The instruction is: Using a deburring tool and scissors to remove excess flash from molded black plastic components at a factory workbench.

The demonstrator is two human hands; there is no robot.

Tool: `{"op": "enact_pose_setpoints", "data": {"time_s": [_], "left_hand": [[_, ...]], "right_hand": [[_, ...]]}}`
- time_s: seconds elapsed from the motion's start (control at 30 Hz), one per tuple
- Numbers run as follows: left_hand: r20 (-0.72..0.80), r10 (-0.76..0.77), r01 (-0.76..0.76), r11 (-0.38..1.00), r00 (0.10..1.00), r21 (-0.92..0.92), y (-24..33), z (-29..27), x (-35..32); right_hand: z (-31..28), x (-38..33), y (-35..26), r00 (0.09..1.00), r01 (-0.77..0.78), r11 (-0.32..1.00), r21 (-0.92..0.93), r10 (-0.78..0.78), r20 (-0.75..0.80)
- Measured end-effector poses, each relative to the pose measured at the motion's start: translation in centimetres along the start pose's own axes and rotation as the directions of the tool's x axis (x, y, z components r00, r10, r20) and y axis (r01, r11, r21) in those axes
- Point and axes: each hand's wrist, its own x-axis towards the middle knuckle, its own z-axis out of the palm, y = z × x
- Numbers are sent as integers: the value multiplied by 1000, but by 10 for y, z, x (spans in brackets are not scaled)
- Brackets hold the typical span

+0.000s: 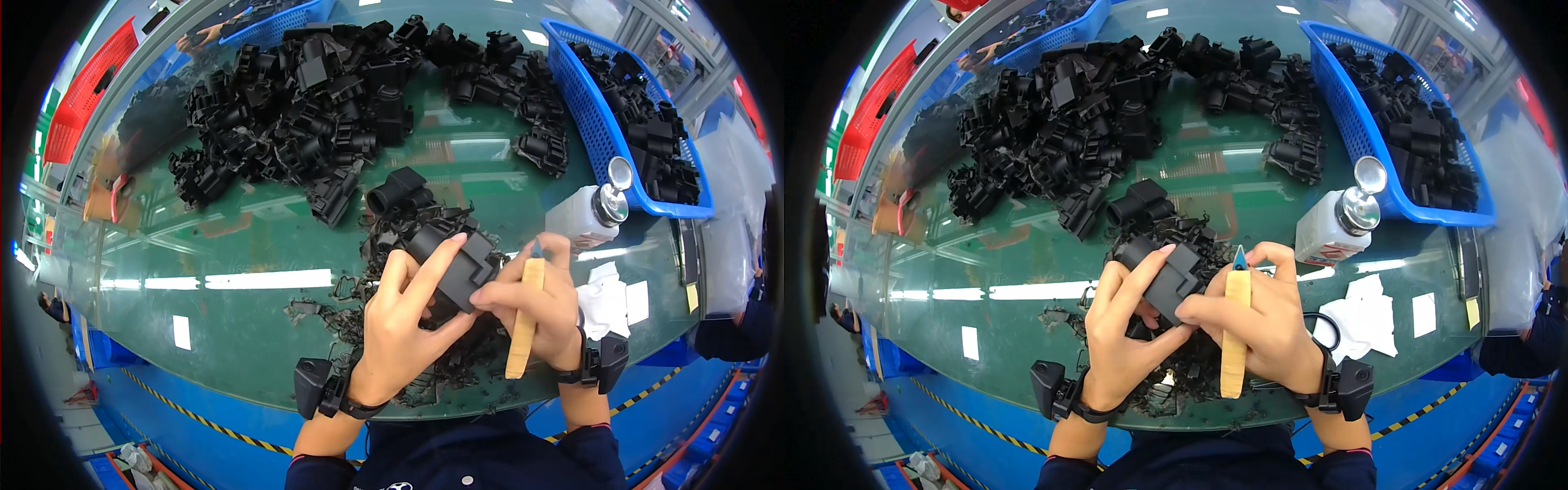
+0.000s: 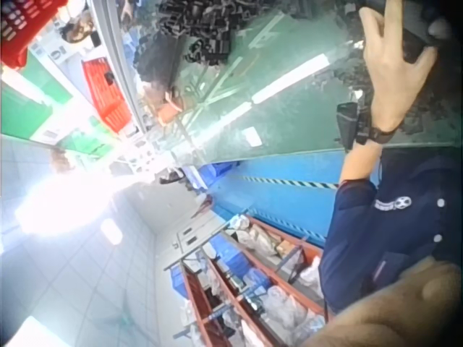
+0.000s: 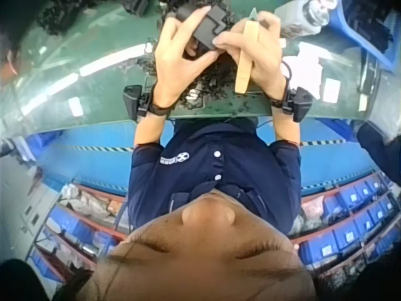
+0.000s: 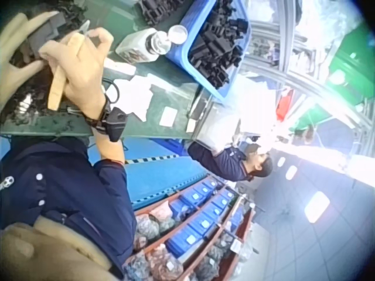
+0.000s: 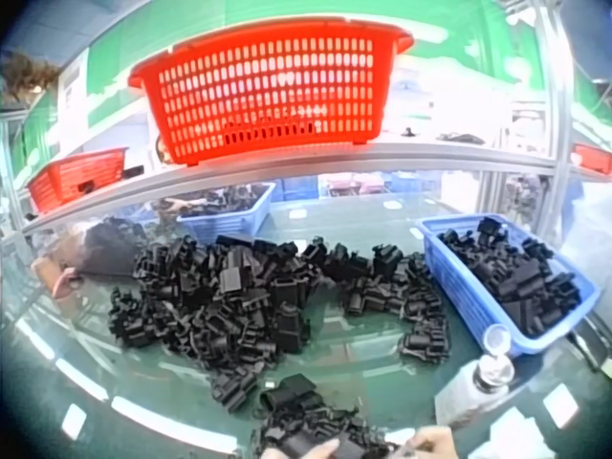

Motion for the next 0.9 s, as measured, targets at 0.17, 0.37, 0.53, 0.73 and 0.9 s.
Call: {"op": "enact_pose_setpoints", "data": {"time_s": [0.17, 0.37, 0.53, 0.73, 0.9], "left_hand": [[1, 7, -7, 1000, 1000, -21, 1, -2, 1], [-9, 0, -1, 999, 1000, -54, 0, 1, 0], [-7, 3, -4, 998, 1000, -59, 1, 0, 0], [25, -4, 7, 995, 1000, -101, 3, -1, 0], [3, 15, -15, 994, 1000, -112, 1, -1, 0]], "right_hand": [[10, -8, -4, 867, -304, 609, 733, 495, -52], [-5, -3, 7, 956, -148, 850, 505, 254, -147], [-9, 4, 3, 994, -90, 975, 205, 102, -44], [-9, -1, 7, 999, -4, 1000, 28, 5, -39], [-8, 0, 6, 999, 13, 1000, 10, -13, -45]]}}
